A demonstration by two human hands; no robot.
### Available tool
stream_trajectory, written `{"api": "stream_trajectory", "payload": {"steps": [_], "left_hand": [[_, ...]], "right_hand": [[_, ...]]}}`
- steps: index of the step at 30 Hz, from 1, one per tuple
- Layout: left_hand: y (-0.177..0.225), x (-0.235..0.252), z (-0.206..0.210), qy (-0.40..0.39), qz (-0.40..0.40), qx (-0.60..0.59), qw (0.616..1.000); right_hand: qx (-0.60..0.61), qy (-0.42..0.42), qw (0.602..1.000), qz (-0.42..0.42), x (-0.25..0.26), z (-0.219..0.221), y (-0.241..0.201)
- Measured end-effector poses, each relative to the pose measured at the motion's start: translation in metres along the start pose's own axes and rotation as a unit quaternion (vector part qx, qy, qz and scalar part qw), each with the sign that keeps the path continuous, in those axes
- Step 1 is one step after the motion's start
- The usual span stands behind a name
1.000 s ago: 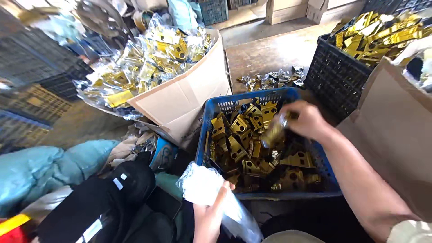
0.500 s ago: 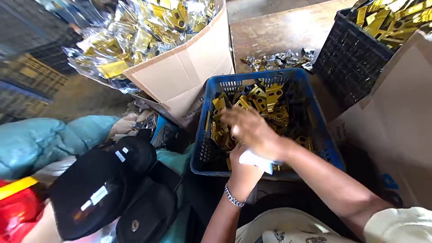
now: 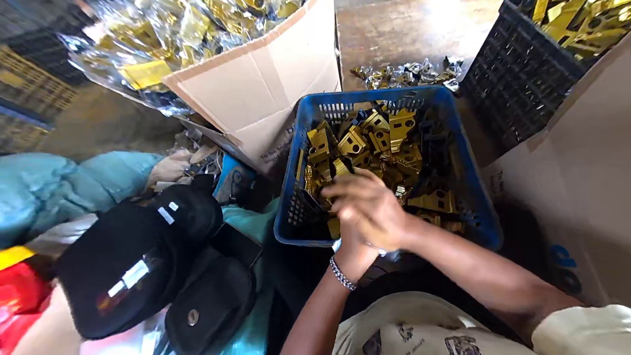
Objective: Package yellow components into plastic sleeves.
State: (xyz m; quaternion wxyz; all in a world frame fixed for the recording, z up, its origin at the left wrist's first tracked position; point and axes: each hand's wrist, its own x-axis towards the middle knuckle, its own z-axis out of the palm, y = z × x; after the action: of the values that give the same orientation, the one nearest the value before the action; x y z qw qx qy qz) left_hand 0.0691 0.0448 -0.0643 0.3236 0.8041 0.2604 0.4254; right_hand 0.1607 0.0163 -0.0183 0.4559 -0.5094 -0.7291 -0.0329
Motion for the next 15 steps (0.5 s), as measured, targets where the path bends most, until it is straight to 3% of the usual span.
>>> {"api": "stream_trajectory", "payload": {"steps": [2,4,6,8,11,13,15], "left_hand": [[0.031,-0.005,-0.030,-0.084,-0.037,-0.109,0.990],[0.030,-0.023,-0.040,-0.163,-0.014,-0.222,0.961],[0.028,-0.021,-0.047,-0.125,-0.044,-0.212,0.968],[0.038,0.002,-0.060,-0.059,-0.128,-0.133,0.981],[0.033,0.008,-0.076,-0.043,-0.238,-0.256,0.936],[0.028,-0.001,-0.078,-0.035,-0.231,-0.260,0.937],[0.021,-0.010,-0.074,-0.013,-0.180,-0.246,0.952]], "right_hand": [[0.004,-0.020,0.996,0.087,-0.008,-0.007,0.040],[-0.016,-0.058,0.972,0.227,-0.022,-0.007,0.059],[0.116,-0.027,0.919,0.375,-0.028,-0.009,0.048],[0.222,0.035,0.866,0.447,-0.030,-0.023,0.033],[0.313,0.009,0.862,0.398,-0.036,-0.041,0.009],[0.393,-0.018,0.857,0.333,-0.037,-0.045,0.000],[0.435,-0.011,0.836,0.336,-0.028,-0.049,-0.001]]}}
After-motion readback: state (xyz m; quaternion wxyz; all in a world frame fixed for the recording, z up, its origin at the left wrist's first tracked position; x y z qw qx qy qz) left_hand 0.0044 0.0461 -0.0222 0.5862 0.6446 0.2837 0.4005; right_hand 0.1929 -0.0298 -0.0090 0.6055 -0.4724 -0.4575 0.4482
